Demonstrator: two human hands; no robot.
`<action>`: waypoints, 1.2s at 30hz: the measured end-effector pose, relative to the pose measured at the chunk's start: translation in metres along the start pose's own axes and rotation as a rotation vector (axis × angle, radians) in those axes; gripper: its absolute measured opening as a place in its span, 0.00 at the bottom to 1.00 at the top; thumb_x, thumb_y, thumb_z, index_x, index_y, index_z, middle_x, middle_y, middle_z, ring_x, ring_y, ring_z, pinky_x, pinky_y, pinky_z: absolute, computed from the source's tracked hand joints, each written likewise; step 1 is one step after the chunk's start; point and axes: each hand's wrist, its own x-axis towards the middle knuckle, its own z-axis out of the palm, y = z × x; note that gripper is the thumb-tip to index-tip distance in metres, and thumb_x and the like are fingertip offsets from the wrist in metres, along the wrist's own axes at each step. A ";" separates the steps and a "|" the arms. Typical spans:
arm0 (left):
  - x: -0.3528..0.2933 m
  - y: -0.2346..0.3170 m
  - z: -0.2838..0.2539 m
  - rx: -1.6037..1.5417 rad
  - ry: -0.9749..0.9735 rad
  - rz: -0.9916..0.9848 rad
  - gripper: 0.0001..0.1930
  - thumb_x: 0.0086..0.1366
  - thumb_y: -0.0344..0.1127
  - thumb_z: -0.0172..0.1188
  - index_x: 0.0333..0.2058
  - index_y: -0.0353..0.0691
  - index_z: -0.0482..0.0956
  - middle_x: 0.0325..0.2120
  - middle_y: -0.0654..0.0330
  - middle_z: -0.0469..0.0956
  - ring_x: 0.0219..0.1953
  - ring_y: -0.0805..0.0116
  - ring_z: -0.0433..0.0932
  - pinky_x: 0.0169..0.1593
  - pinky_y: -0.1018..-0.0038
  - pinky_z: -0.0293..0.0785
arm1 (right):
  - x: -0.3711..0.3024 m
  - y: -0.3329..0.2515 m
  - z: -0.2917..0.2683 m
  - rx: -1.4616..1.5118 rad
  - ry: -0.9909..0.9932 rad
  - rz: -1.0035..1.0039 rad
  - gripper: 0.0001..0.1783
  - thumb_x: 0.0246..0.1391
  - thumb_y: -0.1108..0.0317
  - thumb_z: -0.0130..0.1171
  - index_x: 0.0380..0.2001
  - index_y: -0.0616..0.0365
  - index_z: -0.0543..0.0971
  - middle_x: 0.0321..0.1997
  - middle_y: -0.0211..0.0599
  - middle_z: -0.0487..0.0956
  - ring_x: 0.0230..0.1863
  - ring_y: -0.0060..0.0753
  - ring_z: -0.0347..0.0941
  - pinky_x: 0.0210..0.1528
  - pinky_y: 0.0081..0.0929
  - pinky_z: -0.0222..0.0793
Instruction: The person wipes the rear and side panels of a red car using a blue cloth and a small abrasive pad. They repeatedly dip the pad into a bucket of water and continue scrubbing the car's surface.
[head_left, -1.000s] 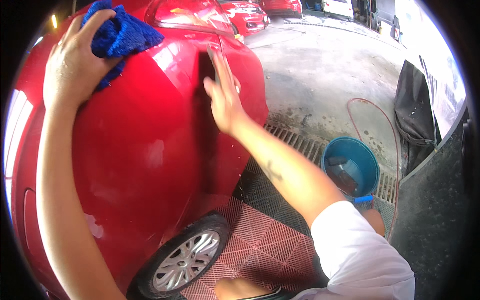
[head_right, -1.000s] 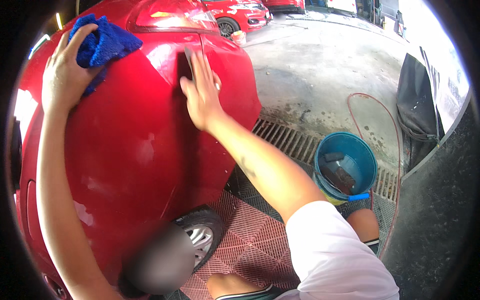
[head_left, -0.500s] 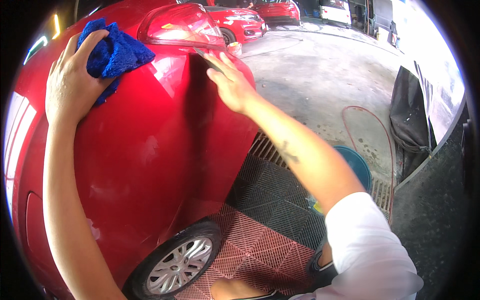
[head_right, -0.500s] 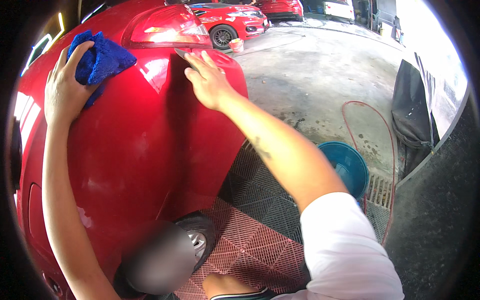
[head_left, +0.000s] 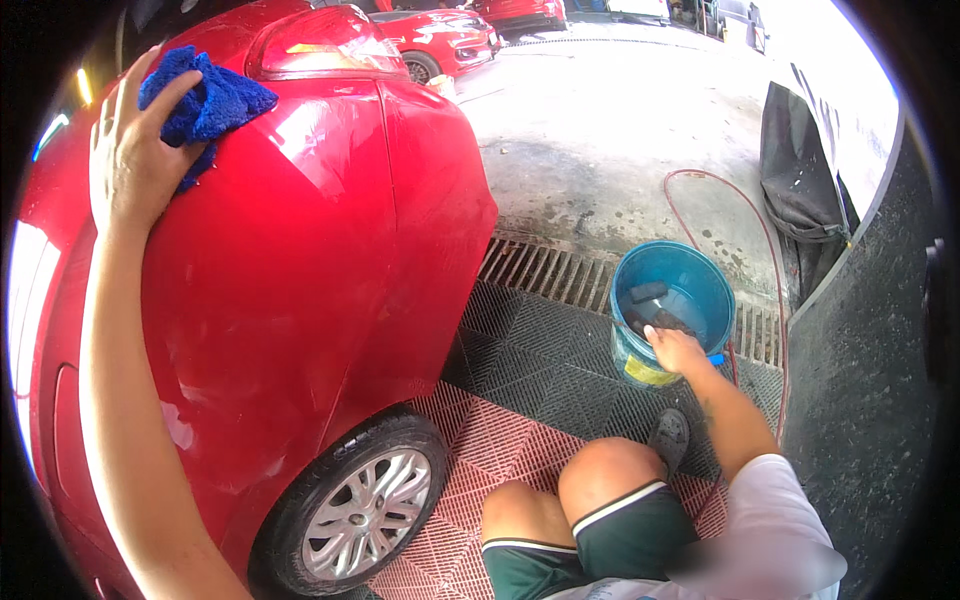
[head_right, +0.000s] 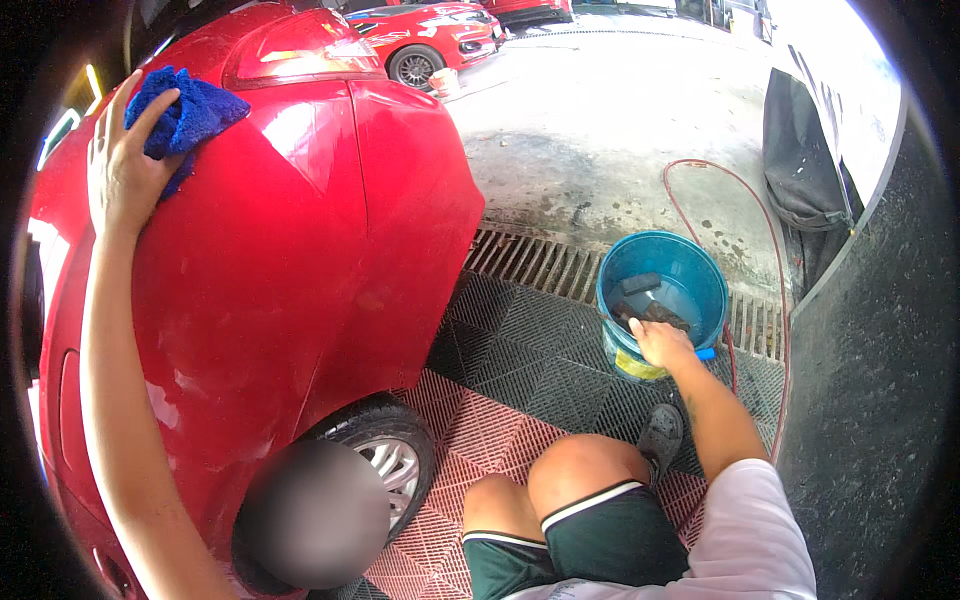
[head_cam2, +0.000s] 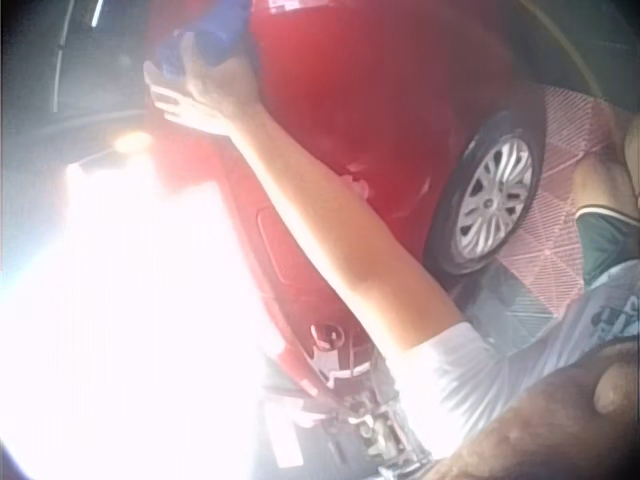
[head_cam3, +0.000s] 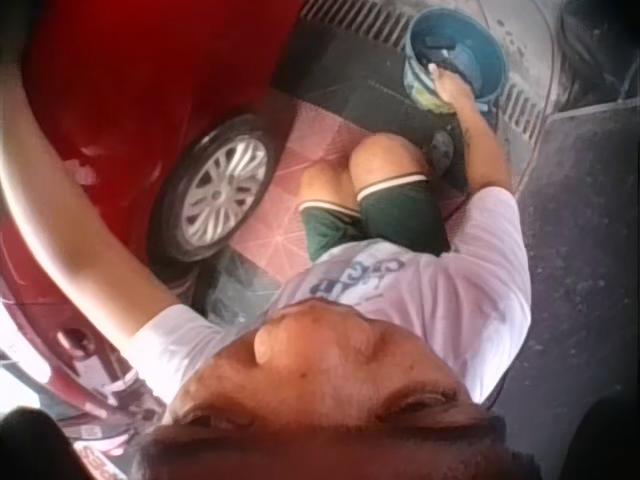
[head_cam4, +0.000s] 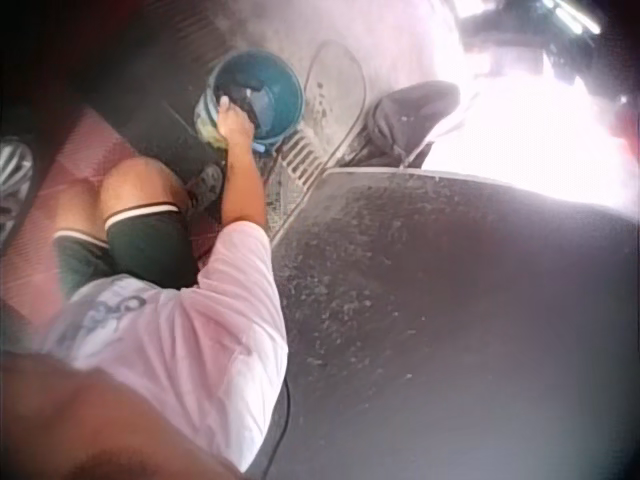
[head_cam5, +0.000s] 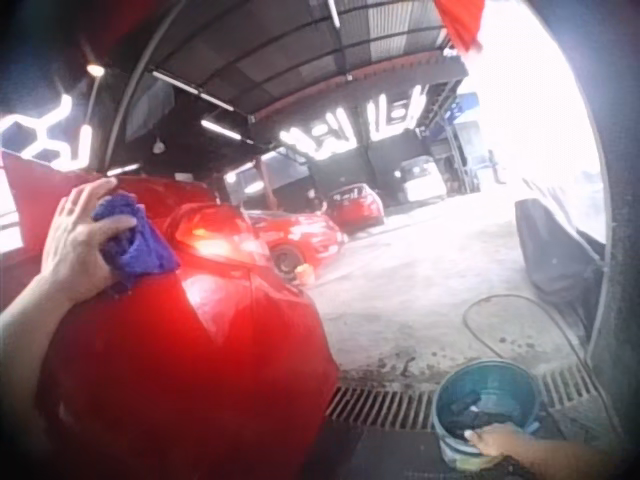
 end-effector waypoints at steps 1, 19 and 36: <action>-0.001 0.000 -0.006 0.024 0.022 0.065 0.37 0.53 0.33 0.79 0.63 0.62 0.83 0.70 0.58 0.74 0.69 0.49 0.74 0.70 0.54 0.73 | -0.002 -0.007 0.001 -0.045 0.043 -0.027 0.37 0.79 0.38 0.31 0.65 0.49 0.81 0.61 0.59 0.83 0.63 0.65 0.79 0.69 0.62 0.69; -0.044 -0.042 -0.052 0.032 -0.073 -0.055 0.29 0.55 0.23 0.63 0.56 0.54 0.84 0.62 0.57 0.79 0.68 0.50 0.73 0.68 0.55 0.71 | -0.002 -0.003 0.012 -0.173 0.211 -0.001 0.37 0.79 0.40 0.31 0.53 0.50 0.87 0.50 0.59 0.87 0.55 0.67 0.83 0.63 0.61 0.75; -0.048 -0.044 -0.044 0.097 0.002 0.011 0.25 0.58 0.38 0.73 0.56 0.55 0.85 0.60 0.57 0.79 0.65 0.49 0.75 0.67 0.53 0.73 | 0.007 -0.001 0.011 -0.170 0.215 0.062 0.40 0.79 0.40 0.31 0.51 0.58 0.88 0.56 0.62 0.85 0.60 0.67 0.81 0.67 0.59 0.73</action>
